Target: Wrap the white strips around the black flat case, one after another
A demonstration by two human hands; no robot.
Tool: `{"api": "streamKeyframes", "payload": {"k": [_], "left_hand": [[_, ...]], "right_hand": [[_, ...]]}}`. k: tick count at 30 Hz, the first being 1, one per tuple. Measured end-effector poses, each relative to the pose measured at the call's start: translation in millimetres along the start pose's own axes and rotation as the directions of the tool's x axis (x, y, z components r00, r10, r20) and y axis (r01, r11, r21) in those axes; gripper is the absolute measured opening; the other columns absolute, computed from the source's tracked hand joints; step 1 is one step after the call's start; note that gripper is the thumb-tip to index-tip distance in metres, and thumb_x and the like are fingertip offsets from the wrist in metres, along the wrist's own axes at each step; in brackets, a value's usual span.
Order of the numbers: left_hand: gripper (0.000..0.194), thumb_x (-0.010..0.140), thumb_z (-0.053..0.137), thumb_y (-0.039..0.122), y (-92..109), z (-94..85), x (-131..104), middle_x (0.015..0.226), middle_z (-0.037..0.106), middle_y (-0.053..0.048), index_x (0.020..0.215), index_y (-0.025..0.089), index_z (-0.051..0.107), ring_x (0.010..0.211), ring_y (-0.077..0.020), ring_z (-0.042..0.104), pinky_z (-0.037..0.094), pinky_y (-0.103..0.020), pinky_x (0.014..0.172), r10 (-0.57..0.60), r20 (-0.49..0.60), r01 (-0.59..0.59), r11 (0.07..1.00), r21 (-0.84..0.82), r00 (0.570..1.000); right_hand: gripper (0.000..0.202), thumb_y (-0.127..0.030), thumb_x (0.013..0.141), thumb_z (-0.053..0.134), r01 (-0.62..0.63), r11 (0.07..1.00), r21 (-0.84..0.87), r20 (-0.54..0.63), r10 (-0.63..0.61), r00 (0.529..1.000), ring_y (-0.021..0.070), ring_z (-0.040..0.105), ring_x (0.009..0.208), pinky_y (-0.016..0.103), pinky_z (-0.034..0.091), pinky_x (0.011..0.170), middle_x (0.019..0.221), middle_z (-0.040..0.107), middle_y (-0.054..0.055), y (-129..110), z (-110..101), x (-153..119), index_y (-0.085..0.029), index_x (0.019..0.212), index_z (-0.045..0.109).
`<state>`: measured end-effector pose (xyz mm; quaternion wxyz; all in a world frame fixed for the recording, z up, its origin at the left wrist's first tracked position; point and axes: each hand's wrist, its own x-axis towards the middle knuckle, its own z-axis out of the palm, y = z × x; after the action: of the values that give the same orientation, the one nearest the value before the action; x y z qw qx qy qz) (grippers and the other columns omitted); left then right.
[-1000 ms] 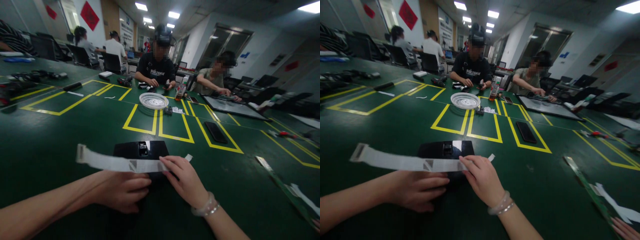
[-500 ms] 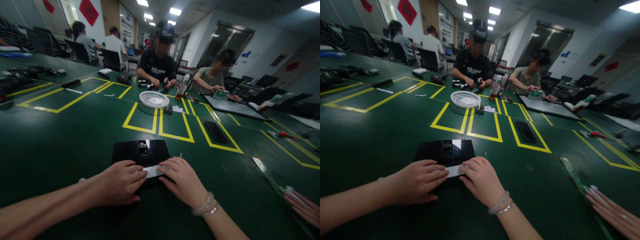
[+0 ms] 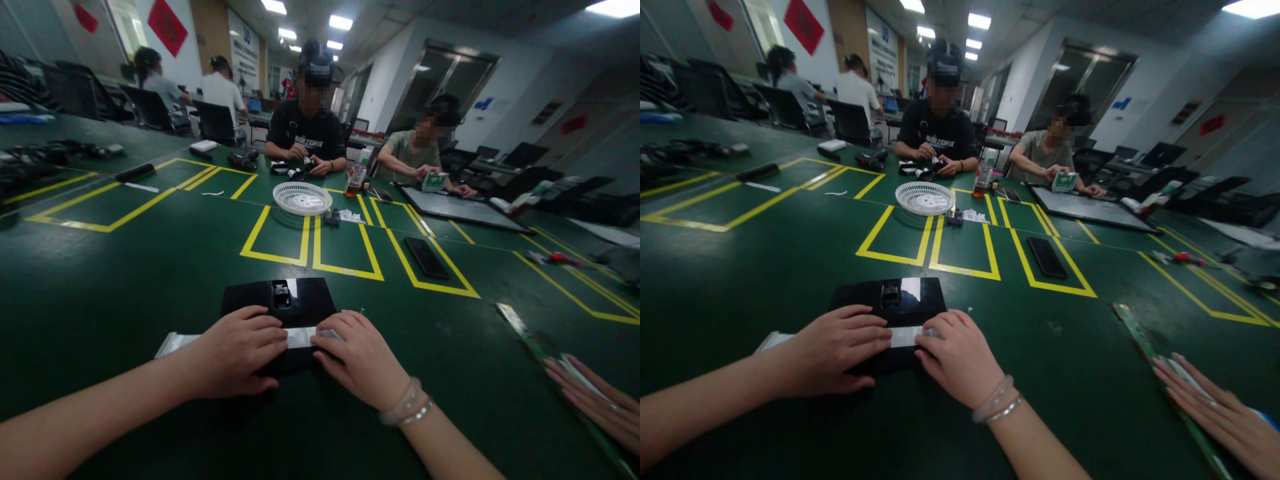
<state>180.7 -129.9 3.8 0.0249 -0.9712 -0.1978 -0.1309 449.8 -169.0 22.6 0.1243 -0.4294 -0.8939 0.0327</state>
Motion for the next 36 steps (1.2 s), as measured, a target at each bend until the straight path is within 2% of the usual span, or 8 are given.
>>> {"api": "streamKeyframes", "payload": {"k": [4,6,11,15,21,24,30,36], "left_hand": [[0.1,0.076,0.055,0.078,-7,0.8,0,0.157,0.032,-0.017,0.151,0.016,0.037,0.142,-0.0339,0.037,0.025,-0.051,0.118,-0.164,0.121,0.159,0.986,0.045,0.979],[0.106,0.076,0.05,0.081,-11,0.7,0,0.159,0.025,-0.016,0.156,0.016,0.027,0.145,-0.0337,0.03,0.02,-0.051,0.12,-0.189,0.172,0.185,0.982,0.041,0.967],[0.098,0.079,0.048,0.079,-11,0.1,1,0.155,0.038,-0.012,0.154,0.019,0.031,0.143,-0.0304,0.035,0.014,-0.049,0.123,-0.194,0.146,0.197,0.98,-0.003,0.97],[0.095,0.08,0.047,0.078,-13,-0.8,0,0.152,0.043,-0.014,0.152,0.016,0.036,0.141,-0.0318,0.038,0.012,-0.053,0.122,-0.246,0.127,0.247,0.969,0.007,0.961],[0.096,0.08,0.046,0.079,-58,-5.3,-12,0.153,0.041,-0.015,0.152,0.017,0.037,0.141,-0.0344,0.037,0.01,-0.056,0.121,-0.465,0.176,0.456,0.885,0.094,0.868],[0.096,0.081,0.046,0.078,-95,-10.2,-28,0.152,0.04,-0.018,0.151,0.014,0.038,0.142,-0.037,0.035,0.009,-0.06,0.119,-0.627,0.178,0.611,0.779,0.142,0.758],[0.1,0.087,0.03,0.079,-156,-32.4,-78,0.156,0.03,-0.025,0.151,0.001,0.03,0.143,-0.042,0.028,0.013,-0.07,0.113,-0.874,0.158,0.871,0.479,0.113,0.46],[0.113,0.083,0.02,0.085,-185,-50.5,-132,0.154,0.021,-0.035,0.146,-0.009,0.027,0.138,-0.0549,0.023,0.028,-0.077,0.099,-0.994,0.082,0.99,0.082,0.116,0.073]], "right_hand": [[0.024,-0.029,0.094,0.061,0.02,1.0,0.024,-0.086,-0.017,0.996,0.021,0.062,0.104,0.046,0.04,0.103,0.111,0.07,0.003,4,0,1,-0.026,0.117,0.065],[0.028,-0.028,0.093,0.061,0.01,1.0,0.03,-0.153,-0.005,0.988,0.0209,0.063,0.104,0.047,0.04,0.103,0.112,0.071,0.004,5,-1,0,-0.026,0.121,0.063],[0.026,-0.024,0.094,0.058,-0.016,0.999,0.029,-0.281,0.023,0.959,0.021,0.065,0.099,0.048,0.042,0.101,0.109,0.073,0.005,6,-6,-1,-0.024,0.118,0.066],[0.026,-0.023,0.094,0.058,-0.034,0.999,0.019,-0.292,0.039,0.956,0.0208,0.065,0.098,0.047,0.043,0.1,0.107,0.073,0.005,9,-7,-1,-0.024,0.118,0.066],[0.027,-0.022,0.094,0.057,-0.024,0.999,0.027,-0.28,0.031,0.96,0.0209,0.065,0.098,0.047,0.043,0.099,0.107,0.072,0.005,13,-3,0,-0.024,0.12,0.065],[0.027,-0.022,0.094,0.057,-0.021,0.999,0.035,-0.265,0.03,0.964,0.0207,0.065,0.097,0.047,0.043,0.1,0.106,0.072,0.005,13,-2,0,-0.024,0.12,0.065],[0.027,-0.022,0.094,0.056,-0.027,0.999,0.033,-0.223,0.034,0.974,0.0206,0.064,0.098,0.047,0.044,0.099,0.106,0.072,0.005,12,-1,-1,-0.024,0.12,0.065],[0.026,-0.022,0.094,0.057,-0.028,0.999,0.038,-0.206,0.035,0.978,0.0196,0.065,0.097,0.045,0.045,0.097,0.104,0.073,0.004,11,0,-1,-0.024,0.119,0.066]]}}
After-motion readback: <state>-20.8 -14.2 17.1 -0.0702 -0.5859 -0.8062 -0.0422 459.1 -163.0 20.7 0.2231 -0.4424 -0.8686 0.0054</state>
